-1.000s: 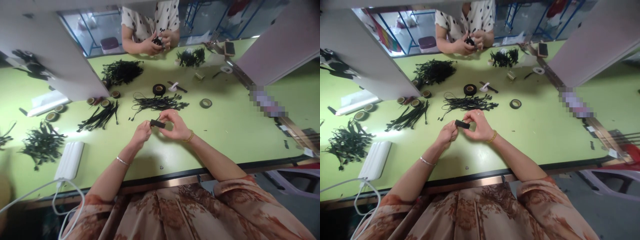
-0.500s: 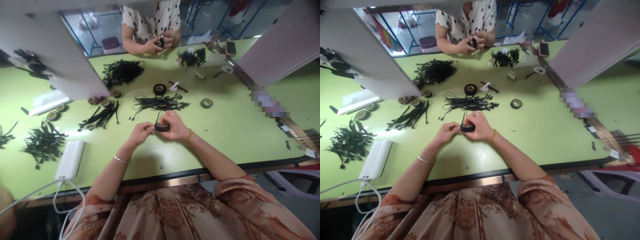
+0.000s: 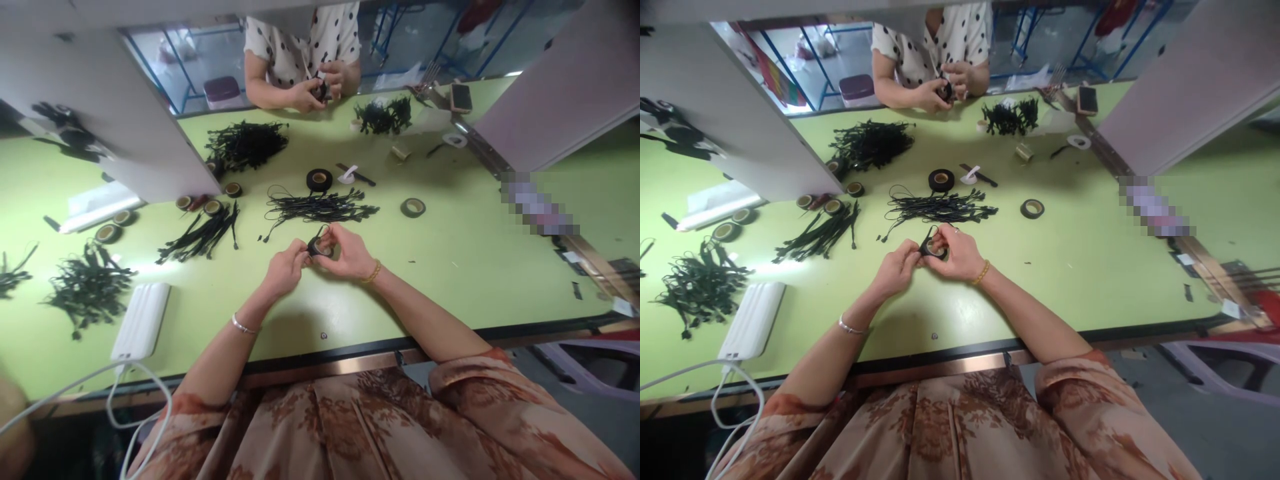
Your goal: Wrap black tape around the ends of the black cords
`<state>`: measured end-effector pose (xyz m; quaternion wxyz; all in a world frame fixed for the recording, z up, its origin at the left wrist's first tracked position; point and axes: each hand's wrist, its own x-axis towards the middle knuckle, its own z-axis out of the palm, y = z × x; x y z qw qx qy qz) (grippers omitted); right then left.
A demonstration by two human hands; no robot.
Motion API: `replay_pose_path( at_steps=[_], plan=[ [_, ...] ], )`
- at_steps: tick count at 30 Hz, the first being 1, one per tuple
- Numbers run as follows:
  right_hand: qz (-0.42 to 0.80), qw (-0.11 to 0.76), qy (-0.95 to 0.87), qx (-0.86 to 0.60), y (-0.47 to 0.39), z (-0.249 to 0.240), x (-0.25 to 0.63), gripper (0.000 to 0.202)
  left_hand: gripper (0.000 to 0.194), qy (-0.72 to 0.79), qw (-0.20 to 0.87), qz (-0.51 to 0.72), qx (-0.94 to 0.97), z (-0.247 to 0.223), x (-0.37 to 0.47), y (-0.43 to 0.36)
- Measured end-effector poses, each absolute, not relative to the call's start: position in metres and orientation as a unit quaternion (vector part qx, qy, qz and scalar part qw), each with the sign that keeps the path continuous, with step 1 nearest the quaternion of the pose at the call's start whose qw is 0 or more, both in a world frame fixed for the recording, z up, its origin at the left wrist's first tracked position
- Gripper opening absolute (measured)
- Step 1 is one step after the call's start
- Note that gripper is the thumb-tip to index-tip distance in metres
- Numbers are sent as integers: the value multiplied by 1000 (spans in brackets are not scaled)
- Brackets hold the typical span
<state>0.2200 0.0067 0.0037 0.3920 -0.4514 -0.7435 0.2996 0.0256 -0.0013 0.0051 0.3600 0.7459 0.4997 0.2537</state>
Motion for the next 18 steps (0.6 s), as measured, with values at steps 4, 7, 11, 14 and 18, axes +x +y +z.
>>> replay_pose_path(
  at_steps=[4,7,11,14,18],
  plan=[
    [465,417,-659,-419,8,6,223,31,19,497,328,253,763,-1,24,3],
    [545,416,-580,-440,12,8,224,42,19,512,246,247,785,-5,23,6],
    [626,385,-481,-478,14,12,219,67,22,507,204,249,800,-7,27,4],
    [671,382,-419,-478,14,12,215,67,20,479,200,251,817,-5,29,0],
    [683,420,-382,-458,12,8,212,41,17,446,198,237,840,-2,30,-4]
  ],
)
